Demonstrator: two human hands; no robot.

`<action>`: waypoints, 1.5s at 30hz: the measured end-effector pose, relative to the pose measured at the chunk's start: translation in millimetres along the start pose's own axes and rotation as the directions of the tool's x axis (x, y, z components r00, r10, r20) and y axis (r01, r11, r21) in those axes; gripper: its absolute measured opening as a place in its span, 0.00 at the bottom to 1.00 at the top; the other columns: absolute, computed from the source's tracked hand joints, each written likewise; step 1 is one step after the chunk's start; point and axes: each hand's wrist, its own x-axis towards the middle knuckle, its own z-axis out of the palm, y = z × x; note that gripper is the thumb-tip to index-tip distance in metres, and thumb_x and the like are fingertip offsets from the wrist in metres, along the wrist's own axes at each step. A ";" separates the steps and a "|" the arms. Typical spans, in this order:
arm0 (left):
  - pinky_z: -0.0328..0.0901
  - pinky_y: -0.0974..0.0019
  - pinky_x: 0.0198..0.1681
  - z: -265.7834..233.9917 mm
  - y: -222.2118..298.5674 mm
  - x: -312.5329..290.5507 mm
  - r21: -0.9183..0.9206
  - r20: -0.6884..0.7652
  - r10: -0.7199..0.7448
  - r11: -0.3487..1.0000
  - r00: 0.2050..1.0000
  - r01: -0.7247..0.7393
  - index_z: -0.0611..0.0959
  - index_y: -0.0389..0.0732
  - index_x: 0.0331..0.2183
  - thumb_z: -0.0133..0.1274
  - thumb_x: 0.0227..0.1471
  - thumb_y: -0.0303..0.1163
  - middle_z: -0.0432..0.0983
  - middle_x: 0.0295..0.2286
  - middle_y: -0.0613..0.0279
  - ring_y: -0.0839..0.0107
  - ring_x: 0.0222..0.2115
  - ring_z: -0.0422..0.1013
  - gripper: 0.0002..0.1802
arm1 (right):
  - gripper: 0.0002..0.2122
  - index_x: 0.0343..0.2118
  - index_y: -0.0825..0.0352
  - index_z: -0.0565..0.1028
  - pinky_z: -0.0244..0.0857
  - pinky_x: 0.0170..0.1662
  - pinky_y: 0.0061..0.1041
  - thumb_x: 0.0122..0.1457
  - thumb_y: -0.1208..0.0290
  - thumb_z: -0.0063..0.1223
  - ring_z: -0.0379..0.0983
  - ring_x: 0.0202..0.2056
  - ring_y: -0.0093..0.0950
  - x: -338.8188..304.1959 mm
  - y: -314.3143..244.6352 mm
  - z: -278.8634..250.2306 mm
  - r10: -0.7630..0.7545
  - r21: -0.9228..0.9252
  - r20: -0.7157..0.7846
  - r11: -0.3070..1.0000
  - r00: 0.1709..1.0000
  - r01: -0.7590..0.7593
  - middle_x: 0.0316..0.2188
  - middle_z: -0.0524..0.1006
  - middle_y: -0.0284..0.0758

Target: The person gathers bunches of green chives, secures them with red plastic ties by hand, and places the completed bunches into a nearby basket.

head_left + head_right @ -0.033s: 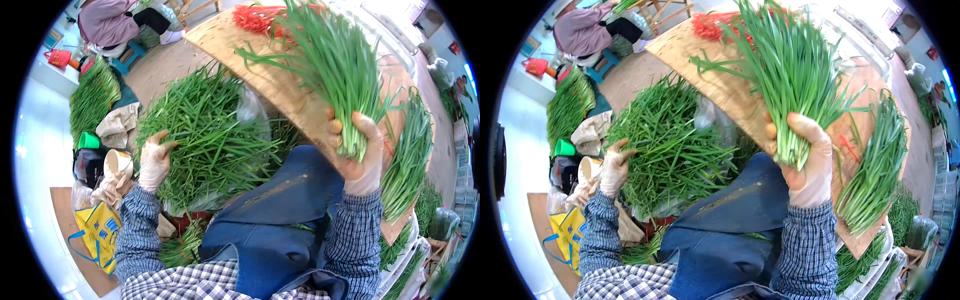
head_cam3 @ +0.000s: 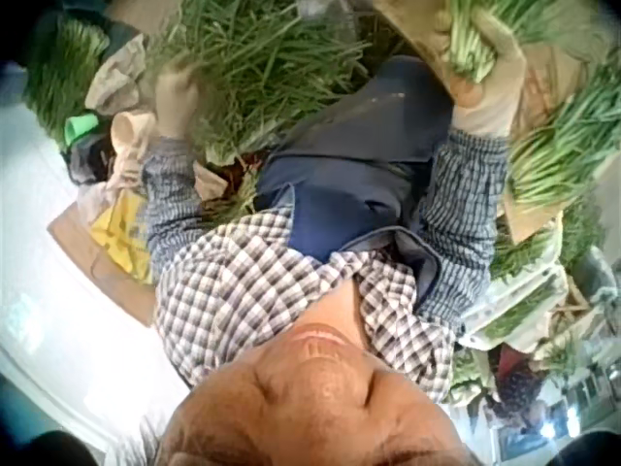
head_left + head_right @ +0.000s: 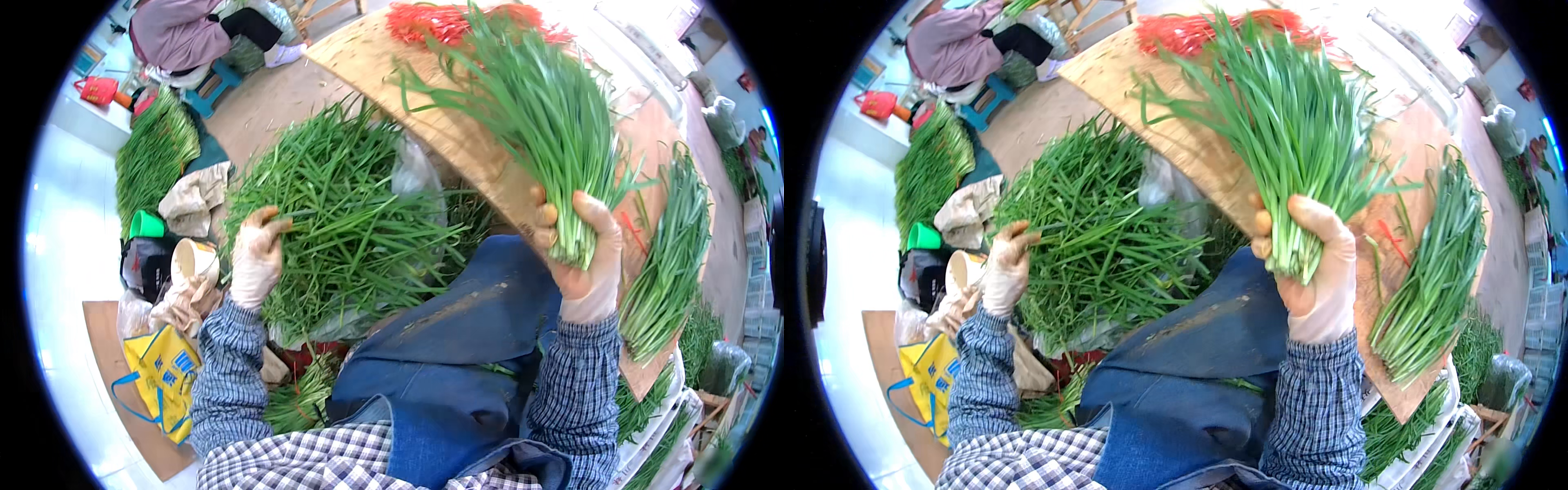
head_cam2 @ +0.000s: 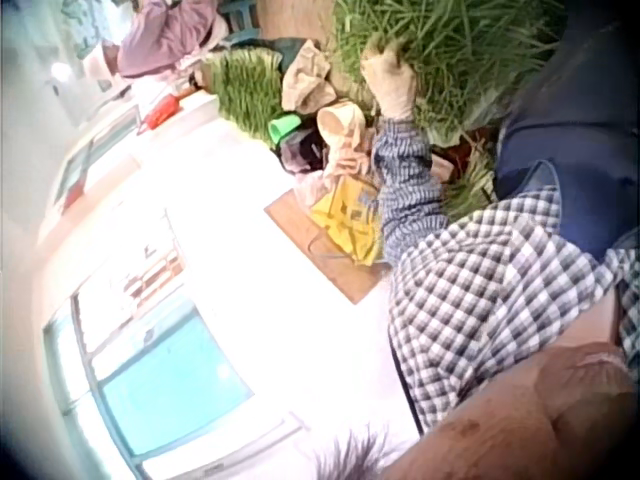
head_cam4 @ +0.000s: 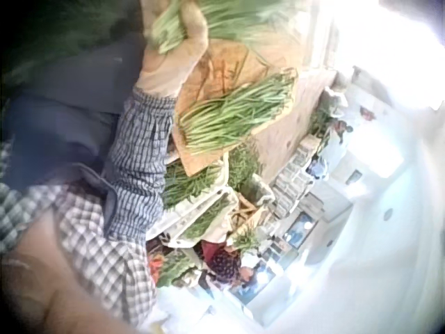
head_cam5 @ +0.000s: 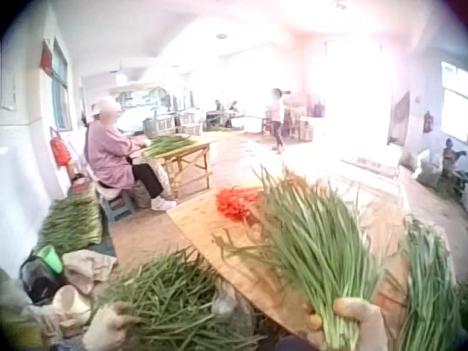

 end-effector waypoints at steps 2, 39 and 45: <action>0.62 0.62 0.40 2.2 16.9 5.1 -0.090 -0.039 -0.079 0.993 0.996 0.075 0.78 0.40 0.32 0.50 0.41 0.19 0.70 0.33 0.54 0.57 0.37 0.67 0.12 | 0.15 0.40 0.77 0.68 0.71 0.23 0.28 0.49 0.76 0.48 0.74 0.25 0.33 -8.3 14.6 -11.7 0.006 0.008 -0.095 1.000 0.995 -0.006 0.32 0.74 0.49; 0.66 0.67 0.41 21.8 223.4 58.6 -0.536 0.829 0.220 0.048 0.515 0.843 0.72 0.34 0.42 0.61 0.38 0.28 0.73 0.36 0.58 0.69 0.34 0.71 0.26 | 0.22 0.43 0.72 0.67 0.71 0.38 0.30 0.43 0.75 0.59 0.74 0.33 0.34 -92.7 139.5 -25.3 0.079 0.021 -0.137 0.997 0.987 -0.077 0.34 0.73 0.41; 0.66 0.67 0.40 21.7 231.1 48.2 -0.660 0.749 0.114 0.047 0.653 0.749 0.73 0.34 0.41 0.63 0.37 0.31 0.74 0.35 0.59 0.69 0.34 0.71 0.27 | 0.19 0.40 0.73 0.68 0.72 0.33 0.30 0.43 0.80 0.57 0.74 0.30 0.34 -96.1 134.3 -11.3 0.097 0.008 -0.232 0.995 0.968 -0.098 0.32 0.74 0.41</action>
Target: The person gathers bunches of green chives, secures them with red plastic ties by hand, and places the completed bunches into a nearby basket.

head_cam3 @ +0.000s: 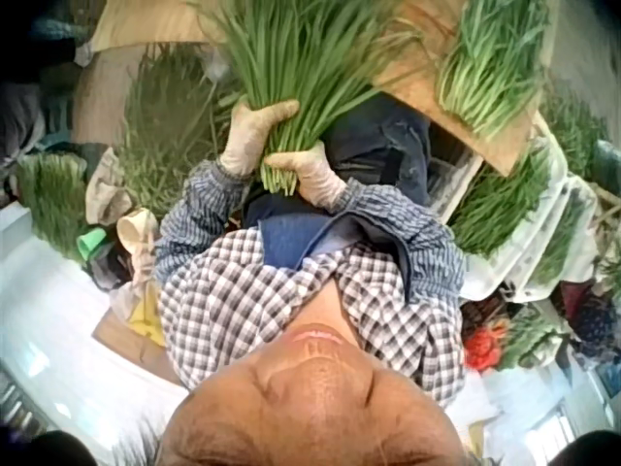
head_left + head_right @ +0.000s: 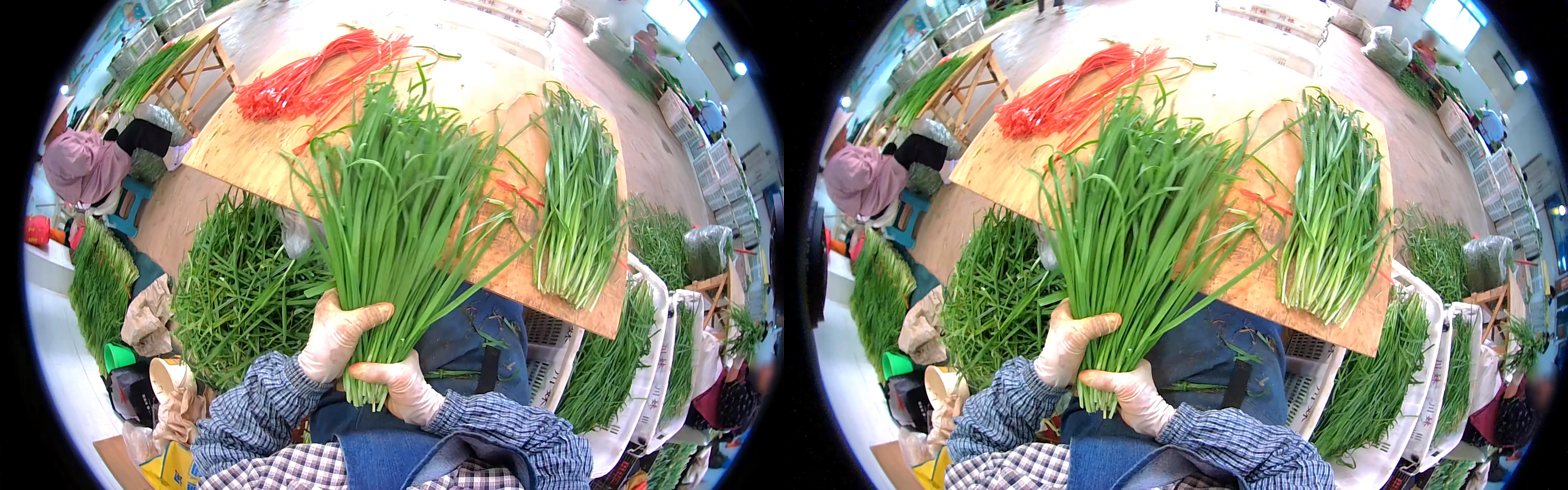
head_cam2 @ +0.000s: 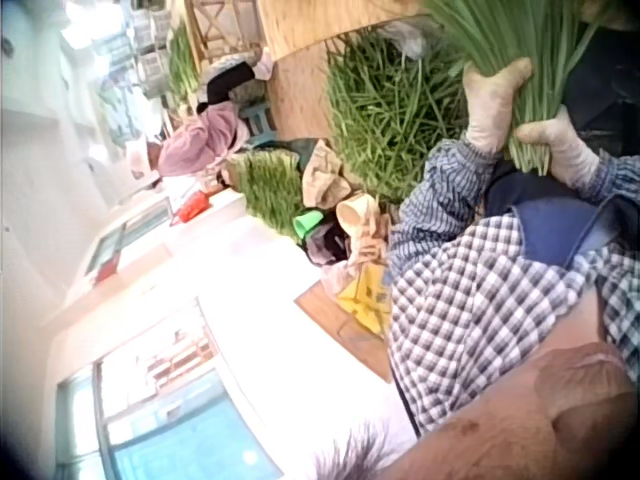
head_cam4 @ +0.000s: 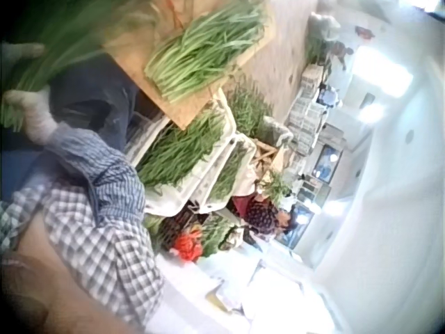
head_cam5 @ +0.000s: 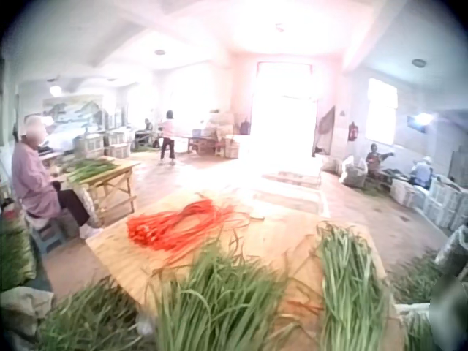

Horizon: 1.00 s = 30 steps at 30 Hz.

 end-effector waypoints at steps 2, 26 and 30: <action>0.64 0.66 0.43 -2.2 -1.2 -0.5 0.057 -0.018 0.090 0.994 0.996 -0.089 0.70 0.34 0.44 0.61 0.41 0.31 0.71 0.39 0.56 0.68 0.38 0.69 0.28 | 0.17 0.38 0.74 0.69 0.73 0.32 0.29 0.42 0.81 0.58 0.74 0.29 0.33 2.0 0.4 0.1 -0.009 -0.026 -0.041 1.000 0.999 0.008 0.30 0.74 0.40; 0.68 0.60 0.34 133.6 67.6 250.9 0.970 0.234 0.537 -0.067 0.810 -0.235 0.81 0.39 0.26 0.48 0.42 0.33 0.76 0.23 0.50 0.56 0.27 0.74 0.11 | 0.15 0.33 0.71 0.70 0.65 0.25 0.22 0.39 0.86 0.59 0.71 0.24 0.23 6.9 8.9 -4.7 -0.033 -0.139 -0.219 0.990 0.975 0.003 0.25 0.74 0.34; 0.69 0.73 0.25 124.9 141.2 208.1 0.802 0.301 0.687 0.193 0.661 -0.566 0.81 0.36 0.25 0.52 0.46 0.30 0.77 0.23 0.57 0.72 0.19 0.72 0.08 | 0.17 0.36 0.72 0.70 0.67 0.33 0.22 0.39 0.86 0.59 0.72 0.30 0.23 2.4 -0.8 -3.8 -0.113 -0.199 -0.213 0.977 0.971 0.070 0.29 0.75 0.34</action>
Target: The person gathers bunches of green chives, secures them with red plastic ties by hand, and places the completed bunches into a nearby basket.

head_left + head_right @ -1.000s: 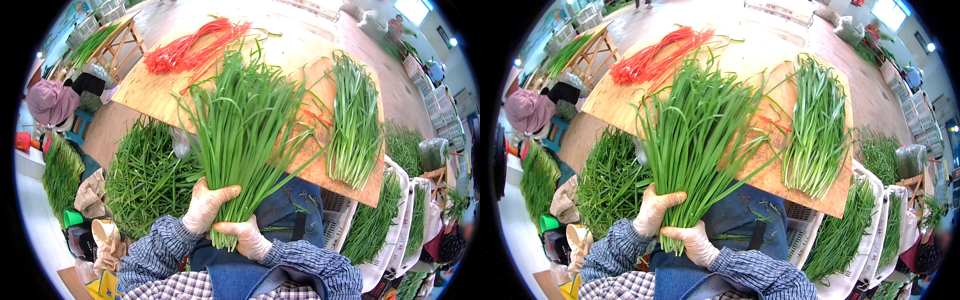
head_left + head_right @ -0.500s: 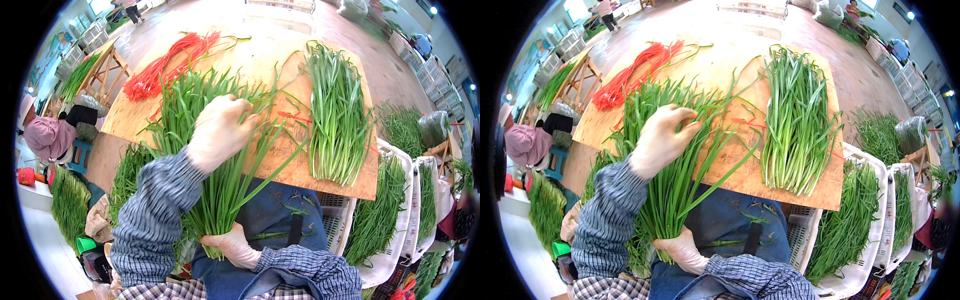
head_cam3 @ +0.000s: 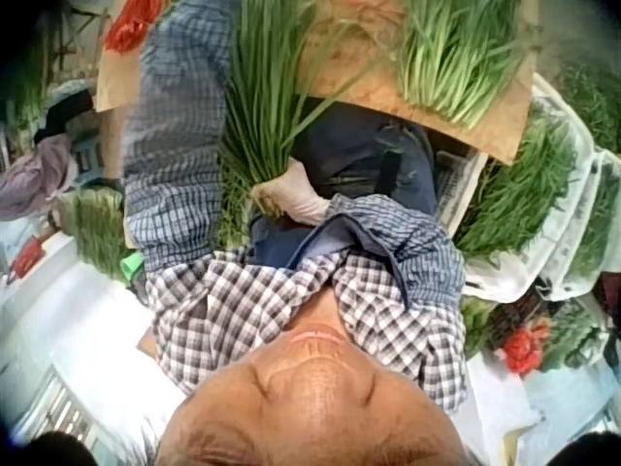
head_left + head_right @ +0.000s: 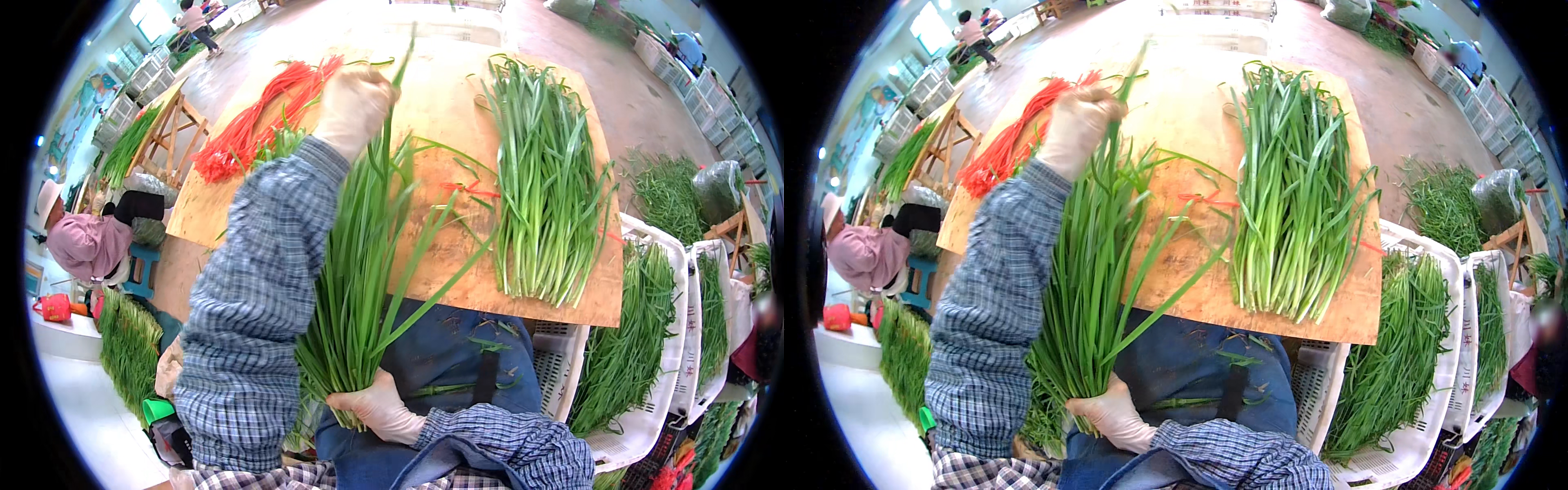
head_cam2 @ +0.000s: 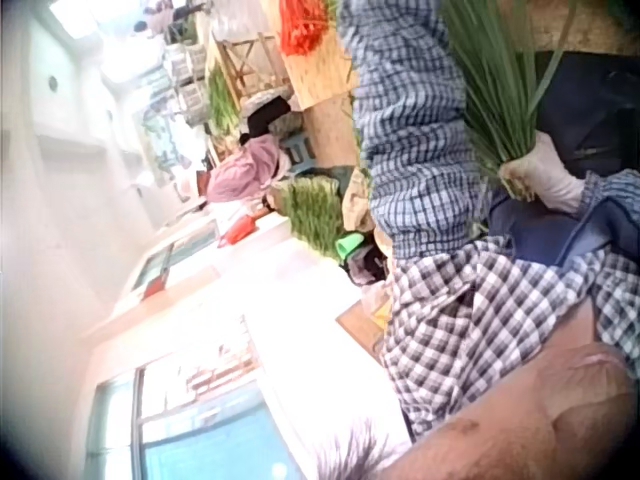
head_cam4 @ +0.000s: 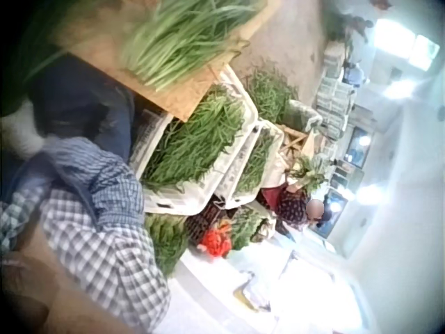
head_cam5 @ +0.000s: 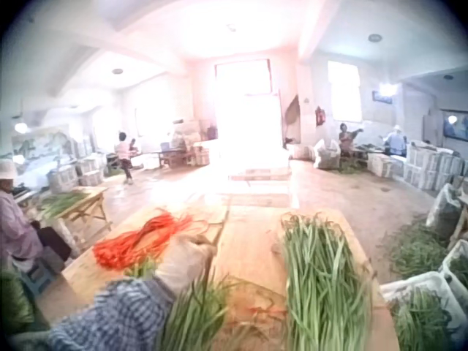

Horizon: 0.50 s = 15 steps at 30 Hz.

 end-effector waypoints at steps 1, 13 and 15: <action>0.69 0.73 0.25 -7.0 17.1 1.0 -0.157 0.028 -0.089 0.983 0.996 0.093 0.81 0.34 0.25 0.53 0.46 0.32 0.77 0.22 0.57 0.74 0.19 0.71 0.09 | 0.18 0.37 0.72 0.70 0.67 0.36 0.22 0.39 0.86 0.59 0.72 0.32 0.24 4.6 1.6 -8.3 -0.013 0.045 -0.013 0.999 1.000 0.013 0.32 0.75 0.35; 0.63 0.76 0.22 -109.8 24.6 17.1 -0.341 -0.137 -0.023 0.940 0.990 -0.025 0.81 0.34 0.30 0.56 0.45 0.30 0.76 0.22 0.61 0.78 0.18 0.67 0.09 | 0.15 0.34 0.71 0.72 0.68 0.32 0.22 0.40 0.86 0.59 0.72 0.27 0.24 -4.7 4.0 4.1 -0.019 0.048 0.058 0.999 0.998 0.016 0.28 0.75 0.34; 0.62 0.72 0.18 -119.3 44.2 4.4 -0.261 -0.192 0.061 0.959 0.979 -0.111 0.82 0.36 0.24 0.56 0.40 0.26 0.73 0.15 0.59 0.72 0.13 0.67 0.05 | 0.19 0.37 0.71 0.69 0.66 0.37 0.22 0.38 0.87 0.59 0.71 0.32 0.24 0.2 2.4 -3.6 0.009 0.060 0.053 0.998 0.999 -0.013 0.32 0.75 0.34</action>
